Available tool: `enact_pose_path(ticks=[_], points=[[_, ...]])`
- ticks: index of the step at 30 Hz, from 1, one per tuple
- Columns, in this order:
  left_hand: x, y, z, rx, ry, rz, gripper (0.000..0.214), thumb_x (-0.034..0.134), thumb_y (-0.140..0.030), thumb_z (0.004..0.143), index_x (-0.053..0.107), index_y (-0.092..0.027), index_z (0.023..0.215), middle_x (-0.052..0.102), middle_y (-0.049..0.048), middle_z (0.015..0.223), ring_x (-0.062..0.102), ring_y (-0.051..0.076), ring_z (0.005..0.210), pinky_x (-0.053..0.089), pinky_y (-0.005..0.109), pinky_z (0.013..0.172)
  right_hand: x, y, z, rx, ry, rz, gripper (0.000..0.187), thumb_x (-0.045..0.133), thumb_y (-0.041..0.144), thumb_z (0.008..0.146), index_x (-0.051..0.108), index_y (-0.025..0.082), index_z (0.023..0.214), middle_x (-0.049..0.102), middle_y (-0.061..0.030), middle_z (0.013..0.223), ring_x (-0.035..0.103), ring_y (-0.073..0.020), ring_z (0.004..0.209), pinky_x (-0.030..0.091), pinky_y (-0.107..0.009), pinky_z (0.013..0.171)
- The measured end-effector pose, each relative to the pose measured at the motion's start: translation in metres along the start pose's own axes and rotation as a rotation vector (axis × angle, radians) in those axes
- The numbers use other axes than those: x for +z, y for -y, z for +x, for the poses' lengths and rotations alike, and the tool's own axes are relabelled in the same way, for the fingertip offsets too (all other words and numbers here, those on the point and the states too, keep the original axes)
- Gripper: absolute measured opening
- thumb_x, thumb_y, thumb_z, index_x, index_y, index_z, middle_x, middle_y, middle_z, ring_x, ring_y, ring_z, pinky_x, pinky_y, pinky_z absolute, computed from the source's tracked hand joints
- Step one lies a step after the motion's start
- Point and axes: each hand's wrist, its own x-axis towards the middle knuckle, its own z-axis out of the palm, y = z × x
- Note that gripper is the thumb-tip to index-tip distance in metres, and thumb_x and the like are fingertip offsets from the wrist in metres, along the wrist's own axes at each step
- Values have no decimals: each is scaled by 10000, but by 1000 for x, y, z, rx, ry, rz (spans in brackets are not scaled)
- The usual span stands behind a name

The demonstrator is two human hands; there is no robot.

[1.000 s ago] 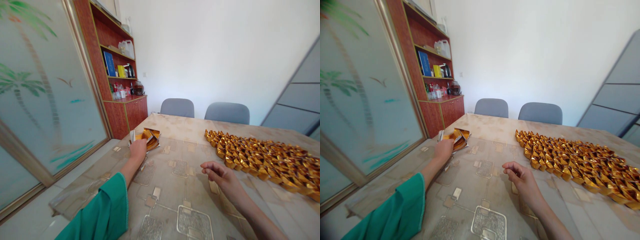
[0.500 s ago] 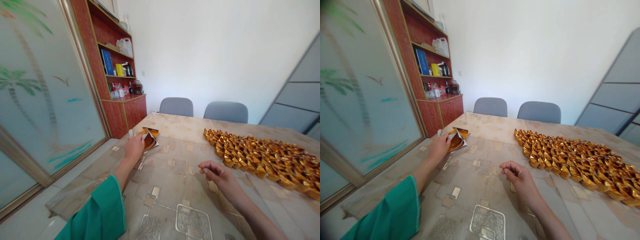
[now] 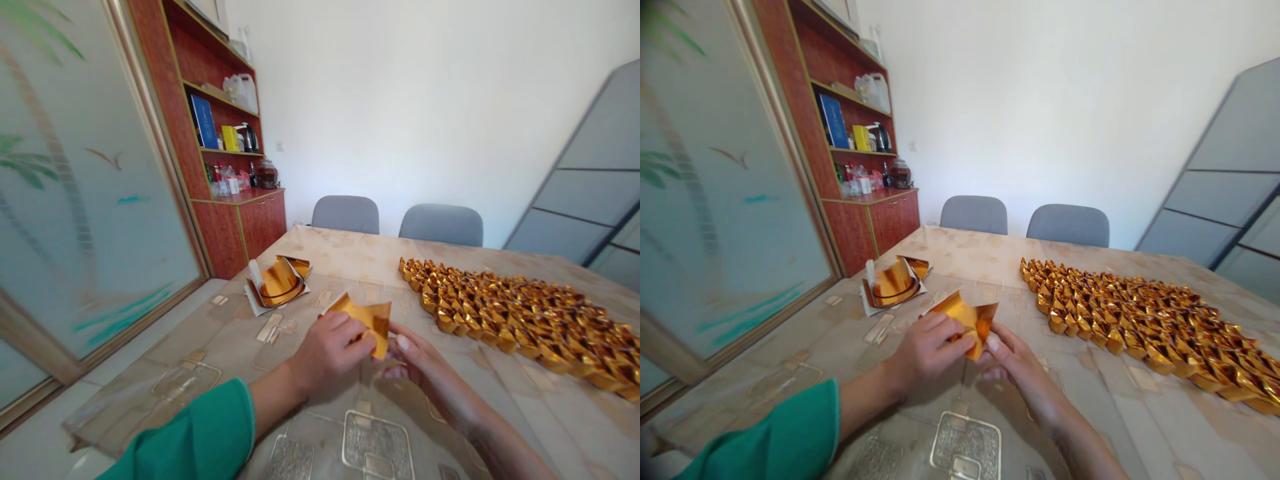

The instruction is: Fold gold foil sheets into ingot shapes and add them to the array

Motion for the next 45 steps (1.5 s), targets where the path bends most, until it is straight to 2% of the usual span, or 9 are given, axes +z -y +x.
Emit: enact_pose_path(ticks=[7, 12, 16, 20, 22, 27, 29, 36, 45], points=[[7, -24, -1, 57, 160, -216, 247, 476, -322, 978, 653, -180, 1074, 685, 69, 923, 583, 182, 798, 471, 313, 721, 0, -7, 8, -122, -157, -194, 256, 620, 477, 842, 717, 256, 929, 754, -66, 916, 701, -263, 809, 583, -394, 749], [16, -7, -7, -320, 80, -501, 303, 531, -345, 953, 614, -177, 1191, 683, 100, 1171, 618, 218, 1053, 488, 369, 917, -13, -5, 6, -468, -339, -535, 222, 573, 251, 884, 745, 288, 1019, 759, -62, 1035, 683, -269, 971, 532, -455, 894], [20, 5, -11, -646, 151, -493, 137, 634, -233, 837, 665, -186, 962, 720, 70, 972, 655, 218, 885, 513, 336, 792, -24, -3, 0, -682, -194, -757, 280, 573, 156, 865, 756, 284, 1034, 758, -71, 1076, 666, -279, 1062, 521, -499, 937], [16, 9, -12, -703, 313, -262, 61, 608, -135, 764, 591, -190, 745, 648, 41, 786, 600, 212, 760, 457, 299, 646, -34, -15, -15, -594, 66, -940, 268, 626, 160, 861, 739, 271, 1077, 717, -75, 1198, 622, -284, 1169, 518, -480, 979], [13, 6, -12, -633, 302, -214, 85, 605, -124, 762, 591, -179, 825, 644, 56, 854, 591, 225, 828, 460, 312, 680, -40, -23, -25, -531, 167, -1014, 305, 609, 129, 880, 726, 294, 1107, 689, -50, 1258, 595, -271, 1216, 495, -470, 1017], [5, -12, -14, -72, 254, -184, 170, 494, -177, 950, 586, -211, 1088, 630, 68, 1196, 571, 209, 1028, 448, 343, 865, -48, -32, -39, -500, 258, -1094, 333, 598, 146, 921, 687, 324, 1188, 623, -14, 1355, 545, -259, 1281, 446, -459, 1076], [0, -18, -16, 32, 261, -129, 174, 477, -242, 981, 592, -233, 1111, 634, 64, 1212, 579, 210, 989, 451, 344, 821, -48, -32, -39, -523, 271, -1108, 331, 590, 163, 936, 670, 322, 1215, 609, -10, 1371, 526, -254, 1301, 426, -455, 1097], [-13, -19, -34, 71, 267, -249, 148, 487, -195, 972, 631, -202, 1003, 667, 63, 1111, 602, 180, 934, 488, 297, 815, -41, -25, -44, -468, 355, -1191, 364, 556, 156, 950, 628, 317, 1269, 616, -21, 1365, 556, -230, 1272, 442, -413, 1086], [-14, -15, -40, -33, 327, -446, 253, 448, -135, 925, 631, -179, 1094, 695, 68, 1105, 622, 201, 986, 501, 358, 907, -41, -15, -52, -284, 420, -1127, 649, 600, 46, 650, 606, 173, 1286, 539, -129, 1434, 477, -286, 1336, 403, -436, 1107]])
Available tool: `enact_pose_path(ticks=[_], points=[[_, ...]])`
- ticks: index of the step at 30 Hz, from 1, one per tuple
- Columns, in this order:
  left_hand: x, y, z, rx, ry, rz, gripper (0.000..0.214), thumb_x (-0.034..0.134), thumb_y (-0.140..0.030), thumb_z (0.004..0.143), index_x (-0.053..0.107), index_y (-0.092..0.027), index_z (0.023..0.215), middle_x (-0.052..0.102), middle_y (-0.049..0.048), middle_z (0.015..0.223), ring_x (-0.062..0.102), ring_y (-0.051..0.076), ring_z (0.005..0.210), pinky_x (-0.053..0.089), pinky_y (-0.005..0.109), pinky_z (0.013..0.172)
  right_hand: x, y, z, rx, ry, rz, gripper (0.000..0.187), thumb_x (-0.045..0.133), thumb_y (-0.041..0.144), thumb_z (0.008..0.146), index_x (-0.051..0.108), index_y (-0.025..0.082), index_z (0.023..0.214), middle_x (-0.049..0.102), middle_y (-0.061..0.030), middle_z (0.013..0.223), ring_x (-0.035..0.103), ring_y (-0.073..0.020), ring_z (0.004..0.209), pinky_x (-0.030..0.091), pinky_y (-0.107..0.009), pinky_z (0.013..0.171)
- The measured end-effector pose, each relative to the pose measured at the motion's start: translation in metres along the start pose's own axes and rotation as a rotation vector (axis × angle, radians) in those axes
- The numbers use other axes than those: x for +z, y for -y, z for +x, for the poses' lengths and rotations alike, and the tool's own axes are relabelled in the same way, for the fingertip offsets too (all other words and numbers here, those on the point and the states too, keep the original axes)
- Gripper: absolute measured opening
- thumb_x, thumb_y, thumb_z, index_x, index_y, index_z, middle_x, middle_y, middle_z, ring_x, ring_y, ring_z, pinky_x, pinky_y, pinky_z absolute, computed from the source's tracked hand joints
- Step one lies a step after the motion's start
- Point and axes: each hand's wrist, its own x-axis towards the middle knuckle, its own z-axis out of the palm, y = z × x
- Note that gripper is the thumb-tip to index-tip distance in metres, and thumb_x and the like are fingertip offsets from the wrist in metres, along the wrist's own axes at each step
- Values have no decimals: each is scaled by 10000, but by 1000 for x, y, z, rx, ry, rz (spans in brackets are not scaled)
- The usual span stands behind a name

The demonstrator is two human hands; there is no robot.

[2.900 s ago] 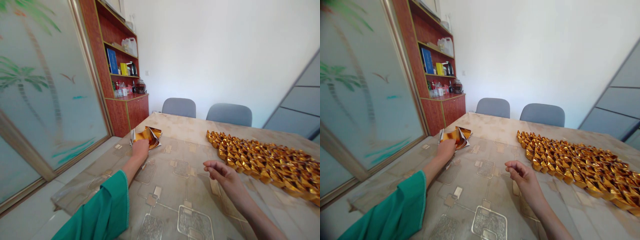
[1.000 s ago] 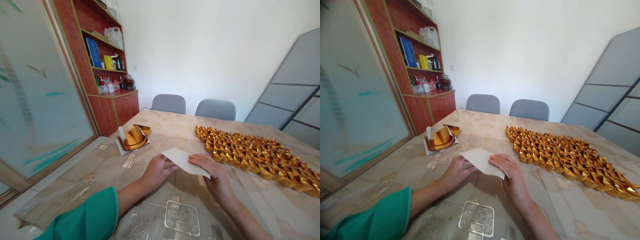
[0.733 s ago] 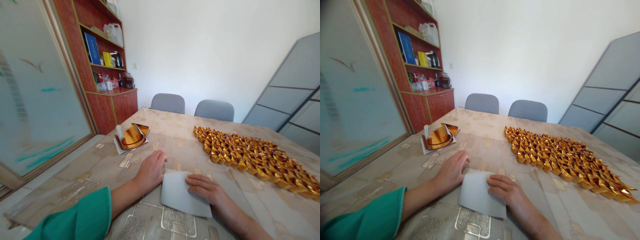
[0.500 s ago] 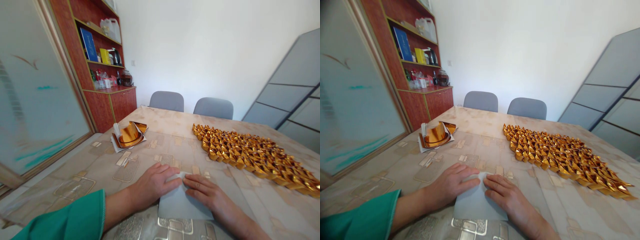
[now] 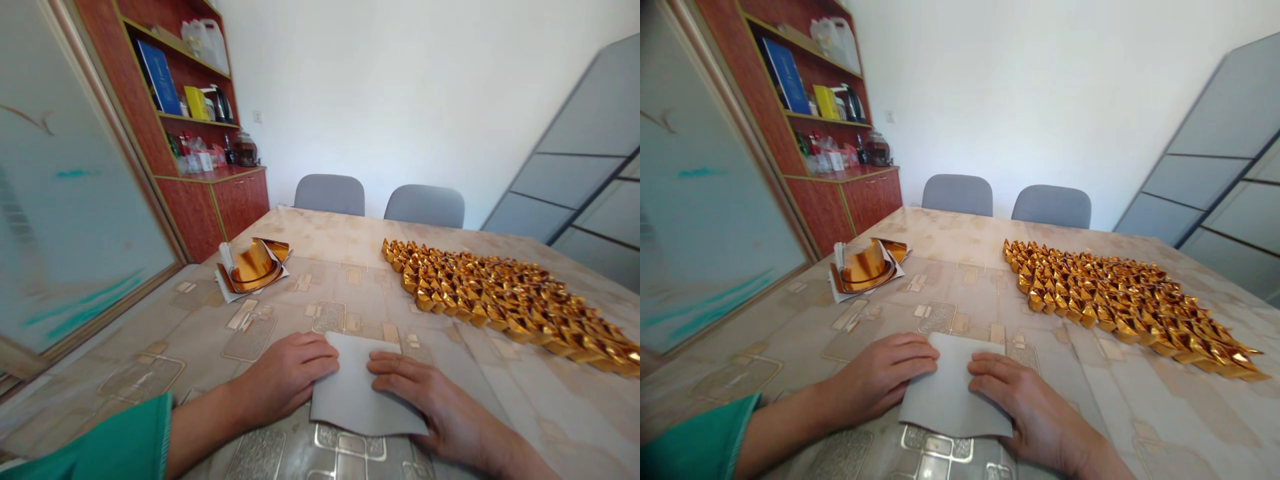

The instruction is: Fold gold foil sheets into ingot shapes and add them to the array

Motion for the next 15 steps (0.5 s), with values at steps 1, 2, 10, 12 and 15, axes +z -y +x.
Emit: enact_pose_path(ticks=[1, 2, 10, 12, 15], points=[[0, 1, 0, 12, 8, 3, 246, 451, -136, 924, 641, -179, 1074, 702, 65, 1098, 626, 201, 985, 502, 355, 896, 0, -1, -1, 4, 6, 7, 648, 594, 46, 647, 606, 170, 1283, 538, -130, 1433, 473, -285, 1339, 403, -436, 1106], [1, 2, 0, 21, 14, 8, 241, 454, -135, 921, 651, -182, 1052, 708, 62, 1092, 630, 202, 983, 503, 353, 885, 0, -2, -1, 3, 10, 9, 641, 593, 48, 649, 606, 168, 1278, 542, -130, 1429, 472, -285, 1338, 403, -436, 1106], [3, -3, -4, -160, 19, -112, 208, 457, -239, 985, 658, -186, 966, 716, 40, 961, 632, 174, 893, 482, 312, 839, -13, -3, 3, -55, -75, 97, 233, 563, 180, 908, 682, 209, 1107, 663, -88, 1217, 587, -227, 1152, 447, -386, 1022], [1, -7, 1, -269, 39, -153, 208, 458, -255, 986, 649, -185, 946, 694, 33, 898, 619, 171, 867, 475, 294, 795, -14, -4, 5, -28, -116, 173, 191, 514, 211, 963, 690, 213, 1037, 680, -70, 1128, 604, -205, 1075, 465, -362, 965], [-2, -14, 9, -452, 49, -165, 119, 564, -286, 922, 622, -185, 900, 664, 21, 840, 607, 175, 800, 453, 274, 698, -10, -6, 8, 41, -181, 238, 198, 477, 244, 996, 670, 203, 971, 681, -55, 996, 610, -195, 960, 473, -351, 877]])
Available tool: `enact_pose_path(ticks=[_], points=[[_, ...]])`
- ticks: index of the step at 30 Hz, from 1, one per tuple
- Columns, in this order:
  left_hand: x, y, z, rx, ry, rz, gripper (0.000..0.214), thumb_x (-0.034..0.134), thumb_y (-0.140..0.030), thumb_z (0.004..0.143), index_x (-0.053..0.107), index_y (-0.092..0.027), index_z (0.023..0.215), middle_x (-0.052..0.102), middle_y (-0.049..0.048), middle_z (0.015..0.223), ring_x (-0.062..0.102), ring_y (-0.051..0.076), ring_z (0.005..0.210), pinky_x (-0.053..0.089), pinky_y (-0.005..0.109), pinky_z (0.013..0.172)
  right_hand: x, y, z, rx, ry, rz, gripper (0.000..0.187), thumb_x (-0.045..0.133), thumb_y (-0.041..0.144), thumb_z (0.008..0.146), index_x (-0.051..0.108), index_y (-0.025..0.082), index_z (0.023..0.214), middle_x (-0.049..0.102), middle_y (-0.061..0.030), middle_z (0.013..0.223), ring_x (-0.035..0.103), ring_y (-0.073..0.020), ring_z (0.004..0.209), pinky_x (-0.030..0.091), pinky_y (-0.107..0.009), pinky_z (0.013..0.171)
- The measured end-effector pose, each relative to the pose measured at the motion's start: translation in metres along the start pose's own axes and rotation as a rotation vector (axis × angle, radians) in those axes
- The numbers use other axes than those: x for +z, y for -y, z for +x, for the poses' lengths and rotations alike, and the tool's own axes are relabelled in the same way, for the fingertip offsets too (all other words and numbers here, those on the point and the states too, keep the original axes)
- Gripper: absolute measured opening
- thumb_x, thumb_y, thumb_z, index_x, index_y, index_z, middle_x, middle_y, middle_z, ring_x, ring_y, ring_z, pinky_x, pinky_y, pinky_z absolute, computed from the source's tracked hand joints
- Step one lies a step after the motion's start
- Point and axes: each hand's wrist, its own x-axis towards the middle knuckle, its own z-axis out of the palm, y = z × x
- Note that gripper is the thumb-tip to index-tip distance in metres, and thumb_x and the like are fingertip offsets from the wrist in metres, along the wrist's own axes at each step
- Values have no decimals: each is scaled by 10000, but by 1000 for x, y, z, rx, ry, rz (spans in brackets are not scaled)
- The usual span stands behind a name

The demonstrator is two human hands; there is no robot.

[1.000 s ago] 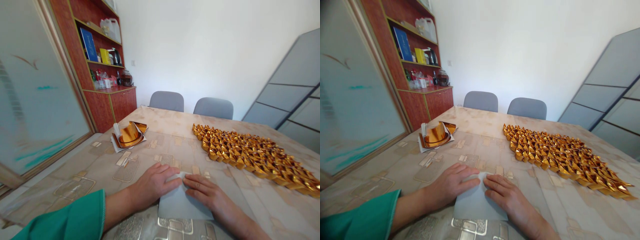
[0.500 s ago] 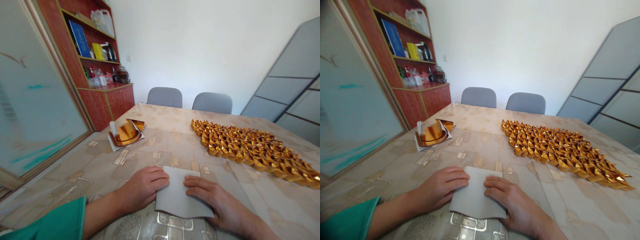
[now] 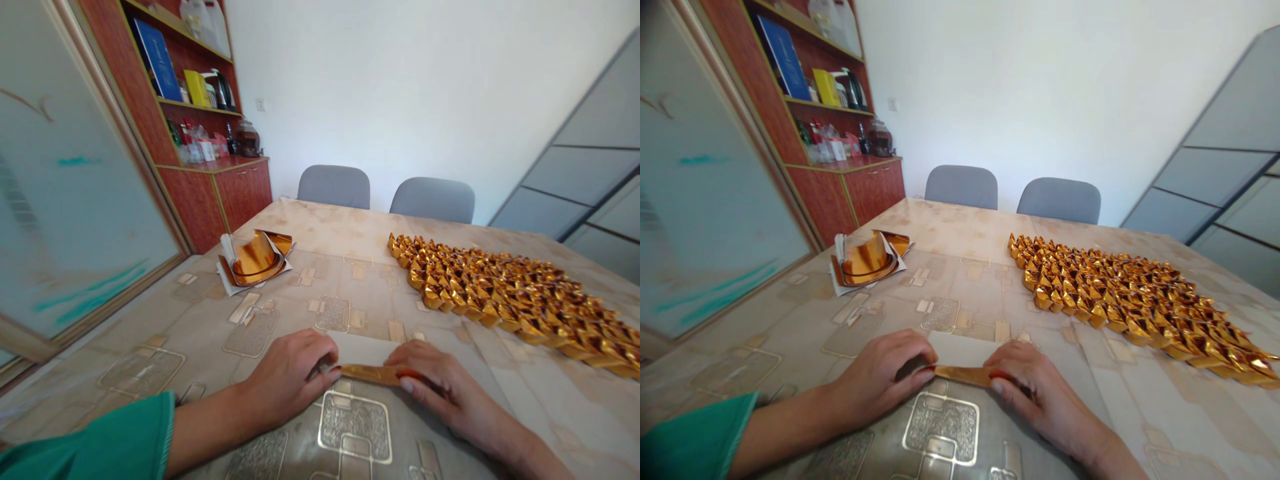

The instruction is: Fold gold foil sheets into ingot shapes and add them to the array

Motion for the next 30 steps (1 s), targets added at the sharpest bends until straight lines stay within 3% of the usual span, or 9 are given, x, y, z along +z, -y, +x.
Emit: enact_pose_path(ticks=[3, 8, 12, 25, 30], points=[[1, -6, 5, -126, -11, 4, 128, 604, -315, 891, 595, -190, 865, 651, 4, 793, 599, 169, 726, 417, 257, 625, 7, -1, 4, 75, -61, -30, 217, 473, 282, 1004, 643, 197, 901, 656, -36, 873, 589, -191, 847, 456, -345, 787], [4, -6, 14, -189, -3, 33, 139, 583, -342, 914, 620, -212, 946, 691, 4, 847, 640, 186, 766, 439, 280, 675, 13, -3, 11, 211, -140, -112, 158, 555, 239, 953, 630, 196, 821, 640, -21, 791, 564, -198, 779, 407, -341, 726], [4, -5, 18, -178, 8, 11, 244, 611, -414, 885, 623, -229, 1044, 709, 11, 895, 658, 206, 796, 459, 299, 694, 15, -8, 12, 258, -158, -147, 138, 595, 208, 919, 642, 206, 789, 656, -26, 799, 567, -213, 799, 382, -355, 740], [11, 10, 10, -147, -12, -17, 241, 603, -298, 889, 647, -254, 1123, 738, 13, 994, 682, 202, 862, 515, 323, 789, 20, -11, 14, 310, -195, -143, 218, 515, 266, 964, 651, 232, 797, 655, -26, 794, 556, -222, 787, 359, -360, 731], [13, 12, 13, -163, -21, 13, 286, 646, -286, 868, 645, -252, 1152, 748, -2, 907, 686, 174, 763, 517, 270, 698, 25, -15, 16, 368, -261, -195, 104, 609, 229, 875, 657, 233, 783, 658, -13, 737, 566, -216, 728, 355, -348, 698]])
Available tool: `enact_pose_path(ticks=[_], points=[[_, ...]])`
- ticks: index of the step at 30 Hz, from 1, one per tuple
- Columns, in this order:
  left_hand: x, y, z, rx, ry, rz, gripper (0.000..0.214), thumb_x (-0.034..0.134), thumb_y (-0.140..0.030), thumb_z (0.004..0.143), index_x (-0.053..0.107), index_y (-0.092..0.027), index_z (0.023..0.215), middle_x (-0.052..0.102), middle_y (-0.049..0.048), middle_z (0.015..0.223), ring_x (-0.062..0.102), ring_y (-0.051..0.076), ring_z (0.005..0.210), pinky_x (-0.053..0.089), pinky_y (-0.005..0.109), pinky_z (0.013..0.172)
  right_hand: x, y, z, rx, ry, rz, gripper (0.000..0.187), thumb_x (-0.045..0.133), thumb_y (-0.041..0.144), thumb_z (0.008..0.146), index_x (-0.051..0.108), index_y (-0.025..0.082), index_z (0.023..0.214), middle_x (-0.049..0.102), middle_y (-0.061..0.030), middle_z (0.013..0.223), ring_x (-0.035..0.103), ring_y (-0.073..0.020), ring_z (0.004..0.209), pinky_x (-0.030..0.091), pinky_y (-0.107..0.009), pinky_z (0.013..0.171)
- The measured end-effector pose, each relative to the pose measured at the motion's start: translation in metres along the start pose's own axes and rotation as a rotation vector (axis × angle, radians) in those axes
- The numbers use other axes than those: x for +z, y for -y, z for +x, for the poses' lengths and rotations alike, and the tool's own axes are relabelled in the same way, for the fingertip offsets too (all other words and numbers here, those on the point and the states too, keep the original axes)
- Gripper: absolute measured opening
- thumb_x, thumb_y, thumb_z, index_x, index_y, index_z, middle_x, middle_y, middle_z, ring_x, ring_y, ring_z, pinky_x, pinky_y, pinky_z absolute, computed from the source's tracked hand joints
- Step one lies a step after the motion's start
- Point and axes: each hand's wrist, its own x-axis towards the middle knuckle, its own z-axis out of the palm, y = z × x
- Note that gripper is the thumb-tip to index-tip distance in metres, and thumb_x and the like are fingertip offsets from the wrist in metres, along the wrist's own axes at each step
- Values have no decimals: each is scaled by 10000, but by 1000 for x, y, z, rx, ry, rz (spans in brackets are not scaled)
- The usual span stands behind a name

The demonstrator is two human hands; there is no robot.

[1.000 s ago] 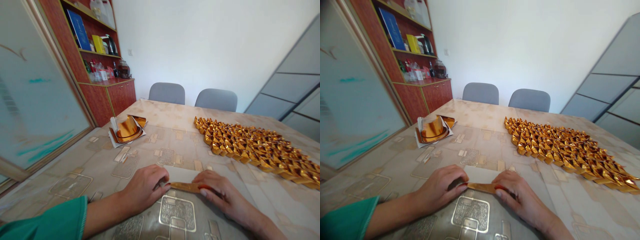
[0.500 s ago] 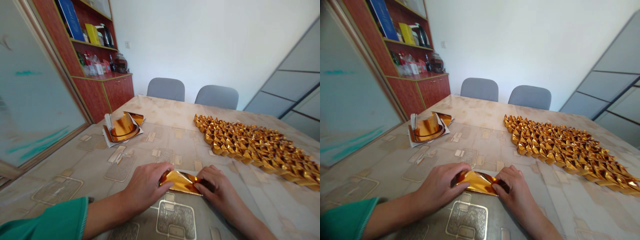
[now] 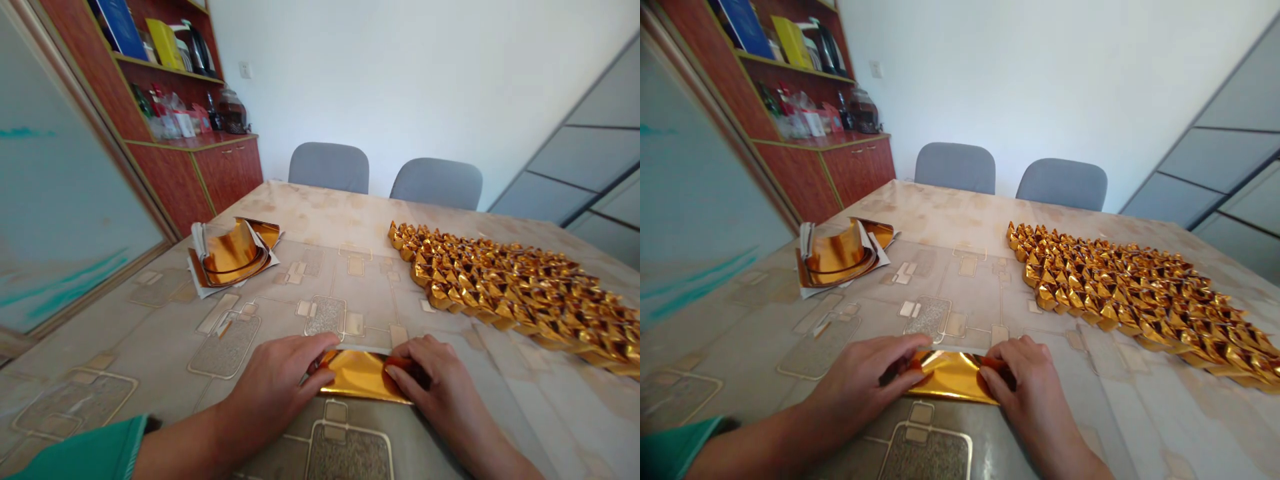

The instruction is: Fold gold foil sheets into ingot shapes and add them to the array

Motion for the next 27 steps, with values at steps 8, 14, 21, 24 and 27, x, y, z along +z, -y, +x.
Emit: enact_pose_path(ticks=[8, 14, 21, 24, 27], points=[[0, 2, 3, -14, 13, -17, 430, 686, -242, 838, 595, -217, 1257, 740, -1, 850, 651, 149, 665, 502, 242, 624, 3, -5, -1, -22, -41, -56, 195, 552, 305, 928, 640, 242, 764, 654, -18, 715, 563, -215, 688, 367, -334, 654], [0, 3, 3, -4, 8, -25, 444, 666, -228, 848, 577, -213, 1282, 732, 4, 854, 627, 141, 647, 492, 237, 616, 7, -8, 0, -29, -53, -151, 161, 579, 291, 914, 616, 238, 767, 640, -16, 721, 549, -229, 699, 356, -349, 673], [0, 3, 8, -54, 18, -59, 408, 645, -247, 866, 586, -234, 1269, 737, 9, 904, 662, 162, 747, 502, 256, 683, 9, -8, 1, -38, -68, -207, 188, 559, 306, 924, 611, 239, 756, 647, -18, 720, 558, -229, 690, 366, -351, 674], [-1, 3, 11, -73, 16, -71, 377, 621, -253, 873, 603, -249, 1249, 733, 2, 901, 663, 165, 762, 500, 258, 695, 9, -8, 0, -53, -77, -213, 192, 543, 305, 927, 609, 238, 760, 652, -23, 717, 562, -227, 684, 374, -352, 673], [-3, 2, 13, -88, 23, -61, 358, 608, -237, 866, 620, -246, 1223, 722, -5, 861, 650, 162, 730, 485, 252, 664, 9, -8, 1, -64, -81, -221, 203, 529, 305, 930, 602, 240, 752, 656, -25, 713, 566, -228, 677, 375, -353, 668]])
